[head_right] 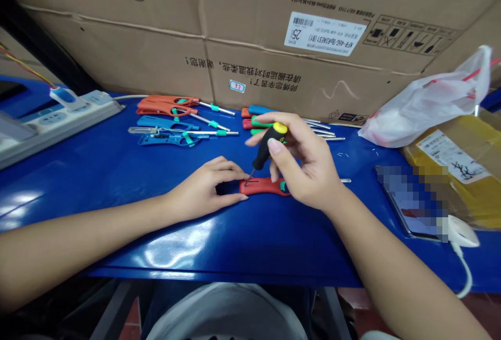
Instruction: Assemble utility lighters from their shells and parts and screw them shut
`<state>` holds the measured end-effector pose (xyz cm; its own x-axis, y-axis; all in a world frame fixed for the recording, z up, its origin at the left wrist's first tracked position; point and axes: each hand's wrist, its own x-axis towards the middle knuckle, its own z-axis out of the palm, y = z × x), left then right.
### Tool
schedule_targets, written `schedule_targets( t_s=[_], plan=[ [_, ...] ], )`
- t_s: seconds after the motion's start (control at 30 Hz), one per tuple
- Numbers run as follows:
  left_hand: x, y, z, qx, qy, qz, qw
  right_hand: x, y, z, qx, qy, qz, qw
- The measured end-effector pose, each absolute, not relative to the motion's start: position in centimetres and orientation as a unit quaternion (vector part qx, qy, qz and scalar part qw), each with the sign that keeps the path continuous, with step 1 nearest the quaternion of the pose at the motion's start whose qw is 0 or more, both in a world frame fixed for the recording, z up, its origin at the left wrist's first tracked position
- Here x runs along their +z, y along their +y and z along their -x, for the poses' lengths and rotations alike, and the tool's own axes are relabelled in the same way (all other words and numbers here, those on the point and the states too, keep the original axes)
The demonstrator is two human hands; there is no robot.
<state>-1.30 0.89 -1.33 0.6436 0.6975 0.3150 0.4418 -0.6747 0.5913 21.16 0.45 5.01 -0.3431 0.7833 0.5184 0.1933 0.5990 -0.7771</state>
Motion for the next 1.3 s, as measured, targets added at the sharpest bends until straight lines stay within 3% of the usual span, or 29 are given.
schedule_targets(
  t_s=[0.2, 0.43, 0.63, 0.83, 1.03, 1.2, 1.3],
  plan=[
    [-1.4, 1.0, 1.3, 0.272, 0.326, -0.872, 0.244, 4.9, 0.2, -21.0, 0.111, -0.776, 0.326, 0.529],
    [-1.4, 1.0, 1.3, 0.270, 0.322, -0.873, 0.246, 4.9, 0.5, -21.5, 0.250, -0.816, 0.275, 0.443],
    [-1.4, 1.0, 1.3, 0.271, 0.323, -0.873, 0.245, 4.6, 1.1, -21.1, 0.010, -0.794, 0.315, 0.520],
    [-1.4, 1.0, 1.3, 0.270, 0.322, -0.873, 0.247, 4.6, 0.7, -21.6, 0.205, -0.829, 0.299, 0.425],
    [-1.4, 1.0, 1.2, 0.274, 0.322, -0.871, 0.248, 4.7, 1.2, -21.5, -0.026, -0.825, 0.295, 0.482],
    [-1.4, 1.0, 1.2, 0.271, 0.325, -0.871, 0.249, 4.9, 1.3, -22.2, 0.102, -0.860, 0.278, 0.414],
    [-1.4, 1.0, 1.2, 0.272, 0.326, -0.871, 0.248, 4.8, 1.1, -21.9, 0.115, -0.842, 0.278, 0.447]
  ],
)
